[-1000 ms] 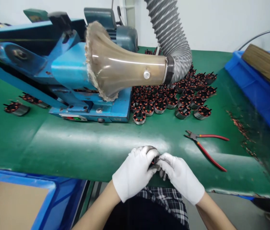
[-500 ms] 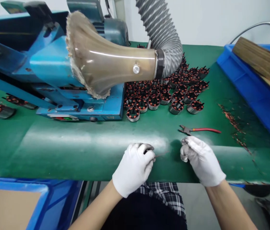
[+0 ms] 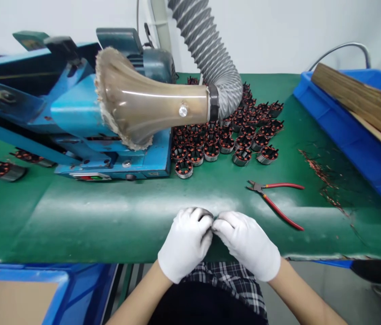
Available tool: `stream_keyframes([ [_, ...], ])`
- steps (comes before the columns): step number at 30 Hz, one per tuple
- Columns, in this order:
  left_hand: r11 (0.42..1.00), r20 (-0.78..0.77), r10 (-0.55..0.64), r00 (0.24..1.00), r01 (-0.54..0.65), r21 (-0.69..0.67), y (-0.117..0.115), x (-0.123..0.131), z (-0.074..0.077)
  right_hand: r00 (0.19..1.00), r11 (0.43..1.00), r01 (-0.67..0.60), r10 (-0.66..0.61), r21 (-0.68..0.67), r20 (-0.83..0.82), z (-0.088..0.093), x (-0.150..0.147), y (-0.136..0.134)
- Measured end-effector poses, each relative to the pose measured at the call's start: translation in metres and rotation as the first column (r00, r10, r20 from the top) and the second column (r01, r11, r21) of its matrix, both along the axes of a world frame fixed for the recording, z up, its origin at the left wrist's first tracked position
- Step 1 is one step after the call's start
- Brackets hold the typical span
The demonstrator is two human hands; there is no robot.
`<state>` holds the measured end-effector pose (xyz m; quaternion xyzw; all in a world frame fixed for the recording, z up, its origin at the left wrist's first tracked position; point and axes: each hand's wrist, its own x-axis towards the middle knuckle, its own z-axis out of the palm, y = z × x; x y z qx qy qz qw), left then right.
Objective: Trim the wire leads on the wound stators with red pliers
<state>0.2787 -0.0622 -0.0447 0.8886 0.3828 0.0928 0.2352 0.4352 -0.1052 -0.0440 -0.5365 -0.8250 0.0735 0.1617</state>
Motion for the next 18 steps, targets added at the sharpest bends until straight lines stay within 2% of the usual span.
stream_keyframes([
  [2, 1.000, 0.011, -0.003, 1.000, 0.003, 0.010, 0.000, 0.000, 0.000, 0.995, 0.999, -0.044, 0.042, 0.026, 0.094, 0.000, 0.000, 0.003],
  [4, 1.000, 0.041, -0.024, 0.999, 0.023, 0.019, 0.000, -0.003, 0.002, 0.991, 0.998, -0.060, 0.057, 0.017, 0.118, -0.001, 0.002, 0.005],
  [7, 0.998, 0.131, -0.052, 0.990, 0.054, -0.018, 0.003, -0.012, 0.007, 0.999, 0.999, -0.028, 0.030, -0.030, 0.043, -0.008, 0.003, 0.005],
  [11, 0.994, 0.137, 0.065, 0.988, -0.052, -0.096, 0.010, -0.027, 0.004, 0.991, 0.994, 0.066, -0.075, -0.089, -0.110, -0.020, 0.001, 0.002],
  [15, 0.994, 0.182, 0.073, 0.980, -0.057, -0.093, 0.013, -0.029, -0.010, 0.990, 0.998, 0.064, -0.060, 0.028, -0.130, -0.018, 0.001, -0.002],
  [18, 0.969, 0.282, 0.150, 0.948, -0.085, -0.230, 0.008, -0.024, -0.009, 0.986, 0.989, 0.085, -0.066, 0.120, -0.153, -0.001, 0.003, -0.007],
])
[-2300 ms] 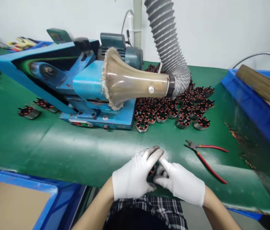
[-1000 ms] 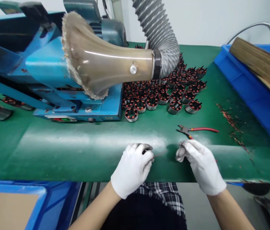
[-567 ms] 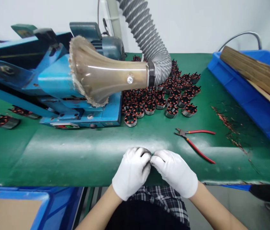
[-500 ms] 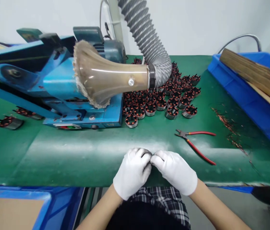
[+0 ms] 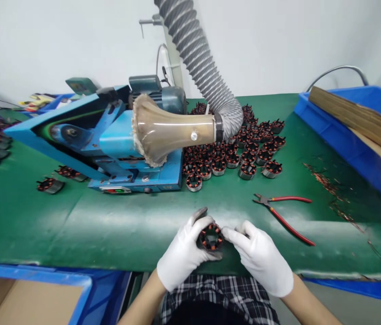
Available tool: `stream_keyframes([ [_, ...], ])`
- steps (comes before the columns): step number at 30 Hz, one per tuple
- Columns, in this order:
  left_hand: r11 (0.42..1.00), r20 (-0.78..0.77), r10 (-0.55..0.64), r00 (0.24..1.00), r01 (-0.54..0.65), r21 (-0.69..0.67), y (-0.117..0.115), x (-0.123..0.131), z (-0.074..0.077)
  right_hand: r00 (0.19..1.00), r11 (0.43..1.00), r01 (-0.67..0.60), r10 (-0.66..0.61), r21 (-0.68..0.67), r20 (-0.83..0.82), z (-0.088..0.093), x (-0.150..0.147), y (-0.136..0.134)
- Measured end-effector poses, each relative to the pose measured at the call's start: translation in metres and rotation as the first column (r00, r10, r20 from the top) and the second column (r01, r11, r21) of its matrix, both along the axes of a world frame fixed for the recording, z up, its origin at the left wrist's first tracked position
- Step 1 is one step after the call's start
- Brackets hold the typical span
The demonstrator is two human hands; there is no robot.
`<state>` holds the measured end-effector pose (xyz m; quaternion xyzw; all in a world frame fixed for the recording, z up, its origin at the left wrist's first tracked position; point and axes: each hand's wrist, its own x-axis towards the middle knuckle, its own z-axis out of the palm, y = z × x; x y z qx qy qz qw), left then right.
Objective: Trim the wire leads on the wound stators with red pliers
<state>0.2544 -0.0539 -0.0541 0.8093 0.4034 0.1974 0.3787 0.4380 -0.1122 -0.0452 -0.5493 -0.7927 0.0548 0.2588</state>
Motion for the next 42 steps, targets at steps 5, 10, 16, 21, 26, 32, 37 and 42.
stream_keyframes([
  [5, 0.979, 0.287, 0.042, 0.957, 0.018, -0.204, -0.011, 0.007, 0.026, 0.955, 0.987, 0.088, -0.121, -0.133, -0.271, 0.033, -0.003, 0.000],
  [10, 0.993, 0.352, -0.014, 0.936, -0.029, 0.117, -0.019, 0.003, 0.044, 0.662, 0.827, -0.073, -0.378, -0.557, -0.647, 0.044, -0.005, 0.002],
  [16, 0.988, 0.262, -0.149, 0.954, 0.134, 0.071, -0.017, -0.003, 0.047, 0.549, 0.712, -0.132, -0.526, -0.690, -0.649, 0.046, -0.006, 0.000],
  [21, 0.993, 0.324, -0.118, 0.939, 0.115, 0.027, -0.020, -0.002, 0.055, 0.631, 0.786, 0.064, -0.509, -0.615, -0.585, 0.059, -0.012, 0.000],
  [26, 0.981, 0.149, -0.003, 0.989, -0.026, 0.192, -0.023, 0.003, 0.054, 0.508, 0.756, -0.073, -0.533, -0.651, -0.677, 0.070, -0.013, -0.004],
  [32, 0.996, 0.293, -0.079, 0.953, 0.087, -0.013, -0.018, 0.001, 0.052, 0.684, 0.845, 0.151, -0.464, -0.513, -0.562, 0.059, -0.014, -0.011],
  [37, 0.978, 0.327, -0.033, 0.944, -0.037, 0.205, -0.023, -0.001, 0.052, 0.692, 0.838, 0.051, -0.422, -0.544, -0.585, 0.058, -0.014, -0.008],
  [42, 0.989, 0.235, -0.143, 0.961, 0.131, 0.063, -0.017, -0.001, 0.048, 0.626, 0.817, 0.040, -0.469, -0.575, -0.623, 0.047, -0.016, -0.005],
])
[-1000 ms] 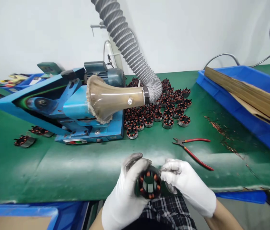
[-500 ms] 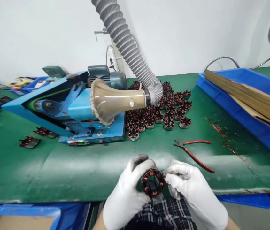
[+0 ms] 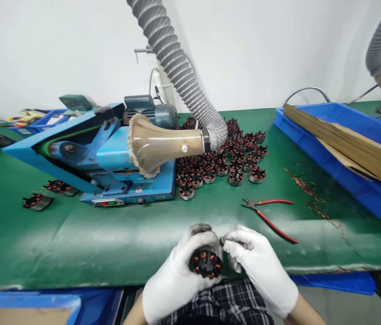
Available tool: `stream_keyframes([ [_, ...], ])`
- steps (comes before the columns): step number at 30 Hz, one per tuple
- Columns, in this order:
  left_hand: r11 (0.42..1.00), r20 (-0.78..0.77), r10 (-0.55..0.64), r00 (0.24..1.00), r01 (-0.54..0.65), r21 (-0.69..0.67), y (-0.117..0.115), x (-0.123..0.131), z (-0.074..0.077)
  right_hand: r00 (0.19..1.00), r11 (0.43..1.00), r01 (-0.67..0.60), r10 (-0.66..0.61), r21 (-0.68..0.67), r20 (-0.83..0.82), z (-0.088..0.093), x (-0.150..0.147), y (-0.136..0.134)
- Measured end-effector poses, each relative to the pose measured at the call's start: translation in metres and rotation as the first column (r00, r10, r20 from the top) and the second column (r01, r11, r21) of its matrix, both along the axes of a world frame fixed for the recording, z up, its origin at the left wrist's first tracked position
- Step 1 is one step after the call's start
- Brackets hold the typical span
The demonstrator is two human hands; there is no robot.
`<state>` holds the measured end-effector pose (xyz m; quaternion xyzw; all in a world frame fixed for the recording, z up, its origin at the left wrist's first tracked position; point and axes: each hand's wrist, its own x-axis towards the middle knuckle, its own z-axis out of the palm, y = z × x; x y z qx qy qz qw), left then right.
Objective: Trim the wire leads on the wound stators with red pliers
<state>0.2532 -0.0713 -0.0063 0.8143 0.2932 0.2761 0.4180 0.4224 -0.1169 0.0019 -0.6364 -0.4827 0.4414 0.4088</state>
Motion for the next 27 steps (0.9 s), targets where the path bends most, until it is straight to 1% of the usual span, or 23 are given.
stream_keyframes([
  [2, 0.990, 0.029, -0.082, 0.996, 0.084, -0.114, 0.003, 0.001, -0.005, 0.989, 0.997, 0.044, -0.053, 0.062, 0.141, -0.008, -0.002, 0.000],
  [3, 0.991, 0.025, -0.075, 0.997, 0.078, -0.112, 0.003, 0.002, -0.008, 0.979, 0.995, 0.064, -0.078, 0.079, 0.188, -0.012, -0.002, 0.001],
  [4, 0.997, 0.000, -0.032, 0.999, 0.032, -0.070, 0.003, 0.004, -0.013, 0.979, 0.995, 0.070, -0.081, 0.066, 0.186, -0.016, -0.003, 0.001],
  [6, 0.986, -0.060, 0.101, 0.993, -0.092, 0.136, 0.001, 0.006, -0.026, 0.999, 0.999, 0.022, -0.021, -0.049, 0.026, -0.026, -0.003, 0.004],
  [7, 0.958, -0.084, 0.153, 0.985, -0.127, 0.257, 0.000, 0.007, -0.033, 0.996, 0.992, -0.033, 0.023, -0.123, -0.084, -0.031, -0.002, 0.007],
  [8, 0.924, -0.105, 0.185, 0.977, -0.136, 0.358, -0.001, 0.008, -0.039, 0.982, 0.978, -0.098, 0.065, -0.183, -0.178, -0.037, -0.001, 0.009],
  [9, 0.899, -0.131, 0.196, 0.972, -0.125, 0.420, -0.001, 0.008, -0.045, 0.966, 0.962, -0.158, 0.104, -0.224, -0.236, -0.042, 0.000, 0.011],
  [10, 0.893, -0.161, 0.196, 0.967, -0.108, 0.437, 0.000, 0.008, -0.050, 0.959, 0.949, -0.194, 0.131, -0.248, -0.249, -0.046, 0.001, 0.014],
  [12, 0.932, -0.238, 0.183, 0.954, -0.091, 0.350, 0.004, 0.007, -0.055, 0.964, 0.940, -0.220, 0.169, -0.260, -0.205, -0.049, 0.003, 0.020],
  [13, 0.955, -0.273, 0.167, 0.947, -0.087, 0.284, 0.007, 0.006, -0.055, 0.968, 0.940, -0.246, 0.223, -0.236, -0.117, -0.047, 0.004, 0.023],
  [14, 0.972, -0.301, 0.140, 0.943, -0.073, 0.225, 0.010, 0.004, -0.054, 0.951, 0.933, -0.296, 0.309, -0.204, 0.034, -0.042, 0.005, 0.025],
  [15, 0.983, -0.323, 0.105, 0.940, -0.049, 0.179, 0.013, 0.003, -0.052, 0.882, 0.911, -0.371, 0.407, -0.182, 0.237, -0.036, 0.008, 0.028],
  [16, 0.989, -0.338, 0.071, 0.938, -0.022, 0.148, 0.015, 0.002, -0.051, 0.743, 0.866, -0.463, 0.495, -0.187, 0.451, -0.029, 0.012, 0.031],
  [17, 0.992, -0.351, 0.046, 0.935, 0.000, 0.129, 0.018, 0.000, -0.049, 0.551, 0.806, -0.547, 0.550, -0.226, 0.628, -0.023, 0.018, 0.032],
  [18, 0.992, -0.360, 0.034, 0.932, 0.011, 0.122, 0.020, -0.002, -0.047, 0.363, 0.748, -0.600, 0.571, -0.284, 0.736, -0.017, 0.027, 0.033],
  [19, 0.993, -0.367, 0.032, 0.930, 0.013, 0.120, 0.021, -0.003, -0.044, 0.236, 0.710, -0.620, 0.573, -0.332, 0.785, -0.014, 0.038, 0.033],
  [20, 0.993, -0.374, 0.034, 0.927, 0.011, 0.119, 0.021, -0.004, -0.042, 0.165, 0.696, -0.623, 0.562, -0.356, 0.811, -0.013, 0.052, 0.032],
  [21, 0.993, -0.381, 0.037, 0.924, 0.009, 0.118, 0.021, -0.005, -0.039, 0.145, 0.710, -0.608, 0.539, -0.355, 0.830, -0.014, 0.068, 0.030],
  [22, 0.993, -0.386, 0.035, 0.922, 0.010, 0.116, 0.021, -0.005, -0.036, 0.165, 0.754, -0.571, 0.492, -0.323, 0.855, -0.016, 0.084, 0.027],
  [23, 0.994, -0.386, 0.031, 0.922, 0.014, 0.113, 0.020, -0.005, -0.032, 0.208, 0.814, -0.507, 0.433, -0.282, 0.877, -0.021, 0.100, 0.024],
  [25, 0.992, -0.378, 0.036, 0.925, 0.011, 0.122, 0.018, 0.000, -0.024, 0.268, 0.933, -0.328, 0.244, -0.150, 0.932, -0.033, 0.124, 0.019],
  [26, 0.991, -0.382, 0.046, 0.923, 0.007, 0.134, 0.017, 0.003, -0.020, 0.271, 0.965, -0.247, 0.152, -0.084, 0.950, -0.039, 0.132, 0.017],
  [27, 0.989, -0.397, 0.055, 0.916, 0.005, 0.148, 0.017, 0.007, -0.017, 0.254, 0.981, -0.191, 0.080, -0.031, 0.964, -0.046, 0.135, 0.016],
])
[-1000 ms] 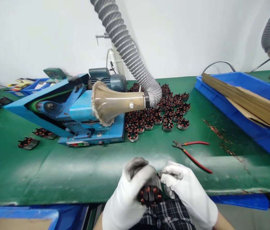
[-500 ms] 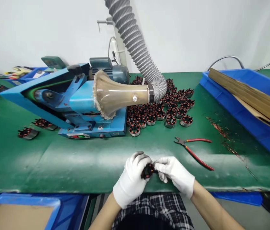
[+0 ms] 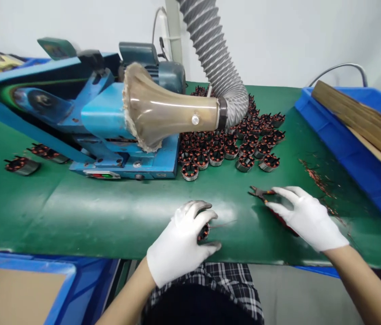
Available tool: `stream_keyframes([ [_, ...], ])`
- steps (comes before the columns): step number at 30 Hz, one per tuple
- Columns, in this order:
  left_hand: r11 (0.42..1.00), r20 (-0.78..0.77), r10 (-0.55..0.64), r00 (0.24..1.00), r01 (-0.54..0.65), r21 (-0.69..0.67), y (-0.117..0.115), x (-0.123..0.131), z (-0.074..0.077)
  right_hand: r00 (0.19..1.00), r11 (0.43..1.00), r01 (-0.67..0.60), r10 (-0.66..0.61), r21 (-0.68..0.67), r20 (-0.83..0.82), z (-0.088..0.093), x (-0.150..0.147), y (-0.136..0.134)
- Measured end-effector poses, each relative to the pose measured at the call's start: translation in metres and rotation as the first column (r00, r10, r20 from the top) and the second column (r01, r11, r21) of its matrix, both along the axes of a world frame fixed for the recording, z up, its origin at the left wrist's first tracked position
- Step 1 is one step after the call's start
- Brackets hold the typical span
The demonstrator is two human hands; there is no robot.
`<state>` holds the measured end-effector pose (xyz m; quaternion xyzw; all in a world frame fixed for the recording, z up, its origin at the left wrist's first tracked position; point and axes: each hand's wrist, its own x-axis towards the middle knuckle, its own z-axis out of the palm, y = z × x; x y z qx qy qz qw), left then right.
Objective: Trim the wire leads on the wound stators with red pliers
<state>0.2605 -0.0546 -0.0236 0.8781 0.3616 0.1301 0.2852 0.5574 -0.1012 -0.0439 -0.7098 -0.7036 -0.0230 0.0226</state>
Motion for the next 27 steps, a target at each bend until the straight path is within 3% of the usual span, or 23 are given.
stream_keyframes([
  [2, 1.000, -0.066, -0.008, 0.998, 0.009, 0.015, -0.002, 0.008, 0.002, 0.995, 0.996, 0.062, -0.067, 0.061, 0.071, -0.012, -0.004, -0.002],
  [6, 1.000, -0.204, -0.014, 0.979, 0.010, -0.019, -0.006, 0.019, -0.002, 0.960, 0.968, 0.249, -0.251, 0.029, 0.124, -0.021, -0.031, -0.008],
  [9, 0.999, -0.247, 0.010, 0.969, -0.018, -0.029, -0.010, 0.024, -0.003, 0.877, 0.883, 0.469, -0.469, -0.028, -0.101, -0.017, -0.051, -0.024],
  [11, 0.999, -0.251, 0.012, 0.968, -0.020, -0.028, -0.014, 0.027, -0.003, 0.786, 0.837, 0.537, -0.541, -0.103, -0.300, -0.011, -0.061, -0.041],
  [14, 1.000, -0.259, 0.007, 0.966, -0.014, -0.026, -0.017, 0.032, -0.004, 0.639, 0.842, 0.381, -0.539, -0.383, -0.549, -0.001, -0.074, -0.071],
  [16, 1.000, -0.273, 0.010, 0.962, -0.016, -0.022, -0.018, 0.034, -0.005, 0.528, 0.793, 0.202, -0.582, -0.575, -0.618, 0.006, -0.082, -0.085],
  [18, 1.000, -0.287, 0.009, 0.958, -0.013, -0.013, -0.018, 0.034, -0.006, 0.456, 0.737, 0.070, -0.623, -0.673, -0.635, 0.013, -0.090, -0.090],
  [20, 1.000, -0.295, 0.008, 0.955, -0.009, -0.001, -0.018, 0.034, -0.007, 0.433, 0.731, -0.007, -0.613, -0.682, -0.661, 0.018, -0.098, -0.087],
  [22, 1.000, -0.298, 0.008, 0.955, -0.008, 0.001, -0.019, 0.034, -0.007, 0.437, 0.760, -0.040, -0.570, -0.648, -0.695, 0.021, -0.104, -0.080],
  [27, 1.000, -0.329, 0.000, 0.944, 0.004, 0.011, -0.018, 0.034, -0.007, 0.454, 0.814, -0.041, -0.501, -0.579, -0.737, 0.015, -0.117, -0.071],
])
